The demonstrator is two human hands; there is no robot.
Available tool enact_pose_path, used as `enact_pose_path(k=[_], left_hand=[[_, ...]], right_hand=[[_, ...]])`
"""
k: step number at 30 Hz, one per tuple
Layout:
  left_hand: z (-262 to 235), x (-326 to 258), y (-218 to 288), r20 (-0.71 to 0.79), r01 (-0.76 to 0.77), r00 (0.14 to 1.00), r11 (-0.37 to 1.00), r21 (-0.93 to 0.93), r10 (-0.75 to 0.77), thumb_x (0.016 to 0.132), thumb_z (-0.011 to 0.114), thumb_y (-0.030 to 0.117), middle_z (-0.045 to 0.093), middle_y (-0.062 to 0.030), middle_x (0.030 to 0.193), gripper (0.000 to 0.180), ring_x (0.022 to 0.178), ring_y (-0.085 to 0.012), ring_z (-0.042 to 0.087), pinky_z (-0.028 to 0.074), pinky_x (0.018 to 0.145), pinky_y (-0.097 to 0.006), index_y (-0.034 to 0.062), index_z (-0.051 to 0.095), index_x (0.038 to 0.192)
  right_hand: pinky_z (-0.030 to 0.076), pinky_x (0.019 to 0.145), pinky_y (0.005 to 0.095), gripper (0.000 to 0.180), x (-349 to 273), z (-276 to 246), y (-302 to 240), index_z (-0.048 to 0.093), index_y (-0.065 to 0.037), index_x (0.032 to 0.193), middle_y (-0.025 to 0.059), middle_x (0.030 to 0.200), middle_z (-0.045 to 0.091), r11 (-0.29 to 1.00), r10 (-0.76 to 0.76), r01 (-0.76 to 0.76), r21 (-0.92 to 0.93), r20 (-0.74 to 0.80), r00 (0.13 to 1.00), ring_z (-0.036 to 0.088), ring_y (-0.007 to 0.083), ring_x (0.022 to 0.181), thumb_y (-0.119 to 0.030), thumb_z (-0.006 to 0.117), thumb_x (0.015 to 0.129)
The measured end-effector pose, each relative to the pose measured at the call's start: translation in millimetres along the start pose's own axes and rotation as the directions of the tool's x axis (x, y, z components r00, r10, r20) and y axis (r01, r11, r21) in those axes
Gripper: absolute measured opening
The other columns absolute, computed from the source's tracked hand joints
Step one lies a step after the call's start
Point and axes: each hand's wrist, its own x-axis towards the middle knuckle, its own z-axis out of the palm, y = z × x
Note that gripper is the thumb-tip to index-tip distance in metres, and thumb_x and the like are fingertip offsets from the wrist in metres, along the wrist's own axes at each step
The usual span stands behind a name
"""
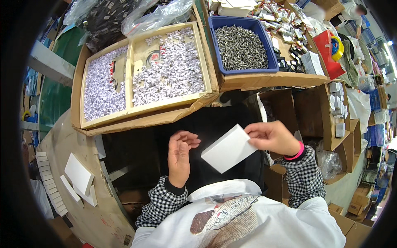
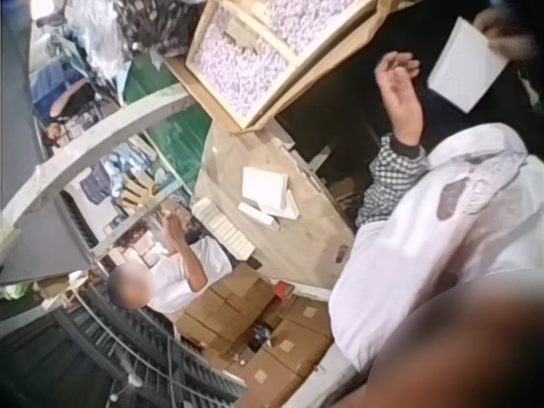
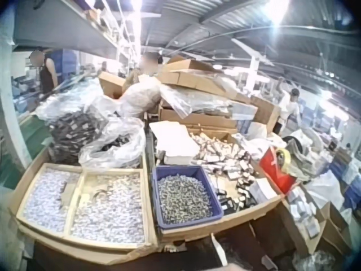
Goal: The person repeatedly picks small white rectangular objects and inserts them into a white paper sleeve, then seals the sleeve with tape. The person places the sealed sleeves into a cardboard box and continues the cycle with additional items from nearby trays.
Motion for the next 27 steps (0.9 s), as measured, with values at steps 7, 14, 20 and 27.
enact_pose_path(k=[7, 14, 20, 27], left_hand=[[24, -8, 16, 0.295, -0.354, 0.935, 0.53, 0.77, 0.196, 0.059, 0.085, 0.037, 0.051, -0.0179, 0.123, 0.092, 0.112, -0.0326, 0.051, 0.039, 0.097, -0.042, 0.0031, 0.04, 0.132], [33, -14, 5, 0.327, -0.358, 0.933, 0.441, 0.823, 0.148, 0.053, 0.084, 0.022, 0.054, -0.0142, 0.113, 0.089, 0.102, -0.0314, 0.054, 0.039, 0.094, -0.044, 0.0053, 0.039, 0.128], [28, -18, 0, 0.38, -0.405, 0.913, 0.445, 0.799, 0.15, 0.054, 0.083, 0.021, 0.053, -0.0119, 0.114, 0.088, 0.103, -0.03, 0.053, 0.04, 0.091, -0.043, 0.0073, 0.04, 0.129], [29, -18, 0, 0.41, -0.439, 0.899, 0.331, 0.836, 0.155, 0.054, 0.082, 0.022, 0.053, -0.0099, 0.11, 0.085, 0.096, -0.0272, 0.053, 0.04, 0.086, -0.042, 0.008, 0.042, 0.127]], right_hand=[[0.053, 0.071, 0.0245, 0.026, 9, 28, 12, 0.063, 0.002, 0.105, 0.0117, 0.085, 0.07, 0.982, -0.078, 0.061, -0.179, -0.09, 0.993, 0.068, 0.0132, 0.078, -0.011, 0.066, 0.083], [0.053, 0.074, 0.0258, 0.029, 7, 41, 16, 0.063, 0.0, 0.11, 0.0133, 0.088, 0.07, 0.987, -0.067, 0.079, -0.138, 0.089, 0.994, 0.067, 0.0158, 0.08, -0.017, 0.065, 0.086], [0.052, 0.075, 0.0258, 0.029, 5, 36, 16, 0.065, 0.0, 0.109, 0.013, 0.088, 0.07, 0.984, 0.043, -0.019, -0.176, 0.131, 0.99, 0.067, 0.016, 0.08, -0.019, 0.064, 0.087], [0.054, 0.071, 0.0284, 0.031, 5, 44, 20, 0.062, 0.001, 0.108, 0.0165, 0.087, 0.069, 0.964, -0.094, 0.11, -0.242, 0.079, 0.992, 0.069, 0.023, 0.077, -0.016, 0.065, 0.082]])
